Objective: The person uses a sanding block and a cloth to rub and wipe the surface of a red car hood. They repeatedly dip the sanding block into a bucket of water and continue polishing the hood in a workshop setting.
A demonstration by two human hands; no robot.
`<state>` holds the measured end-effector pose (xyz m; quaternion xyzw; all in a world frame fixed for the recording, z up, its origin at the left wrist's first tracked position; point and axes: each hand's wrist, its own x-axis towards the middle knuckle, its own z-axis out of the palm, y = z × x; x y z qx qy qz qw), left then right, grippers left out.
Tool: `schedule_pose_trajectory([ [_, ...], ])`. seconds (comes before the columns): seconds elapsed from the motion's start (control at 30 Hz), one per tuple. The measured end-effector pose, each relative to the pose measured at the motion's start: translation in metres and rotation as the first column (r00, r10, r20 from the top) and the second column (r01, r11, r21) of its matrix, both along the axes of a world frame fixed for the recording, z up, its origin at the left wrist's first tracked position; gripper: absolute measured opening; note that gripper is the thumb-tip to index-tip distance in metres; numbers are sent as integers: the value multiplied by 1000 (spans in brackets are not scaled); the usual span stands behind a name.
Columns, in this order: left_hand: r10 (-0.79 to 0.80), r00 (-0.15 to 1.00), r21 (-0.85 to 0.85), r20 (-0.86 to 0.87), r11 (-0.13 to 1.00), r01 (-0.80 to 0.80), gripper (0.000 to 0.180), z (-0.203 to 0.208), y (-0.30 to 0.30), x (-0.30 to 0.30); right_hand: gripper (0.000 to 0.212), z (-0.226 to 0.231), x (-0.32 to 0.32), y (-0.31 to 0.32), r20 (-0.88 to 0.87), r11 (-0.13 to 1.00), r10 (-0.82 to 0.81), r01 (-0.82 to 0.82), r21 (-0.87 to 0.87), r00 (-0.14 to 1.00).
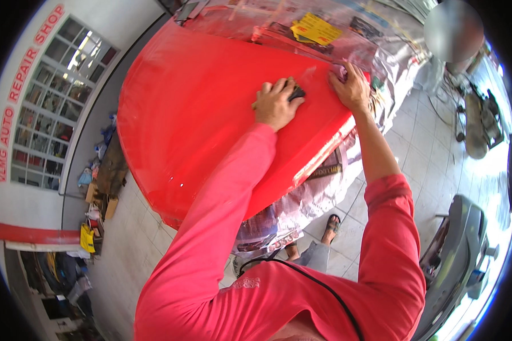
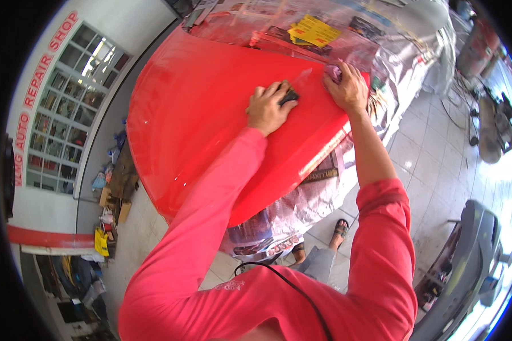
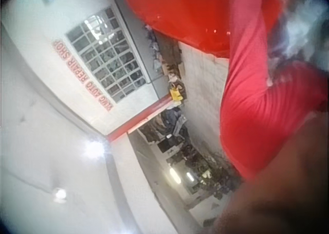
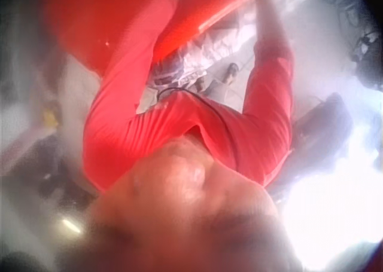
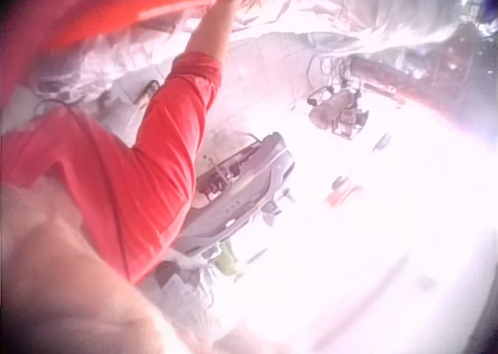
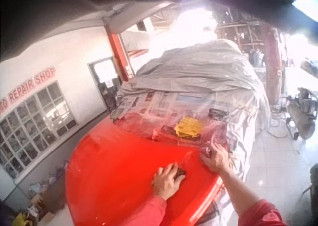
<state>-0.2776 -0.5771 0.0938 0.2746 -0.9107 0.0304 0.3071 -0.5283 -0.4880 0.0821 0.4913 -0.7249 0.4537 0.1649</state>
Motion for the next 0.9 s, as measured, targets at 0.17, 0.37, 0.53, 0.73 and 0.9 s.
schedule_pose_trajectory([
  [0.17, -112, 990, 48, 87, 993, 108, 62, -25, 49, 185, 45, -4, -21, 11, -17, 998, -65, 65, 13, 998],
  [0.37, 176, 983, 94, 50, 979, -180, 55, -39, 94, 304, 42, 5, -10, 18, 35, 997, -75, 74, 16, 997],
  [0.53, -201, 979, -122, 40, 971, 205, 55, -11, 12, 28, 42, 1, -10, 14, 63, 999, -14, 17, -47, 998],
  [0.73, -182, 982, 47, 48, 983, 180, 55, -7, 5, -27, 52, -6, -15, 5, -22, 999, -21, 20, -46, 1000],
  [0.9, -101, 990, 92, 101, 991, 92, 63, -27, 85, 220, 50, -3, -21, 15, 22, 998, -57, 58, -26, 998],
])
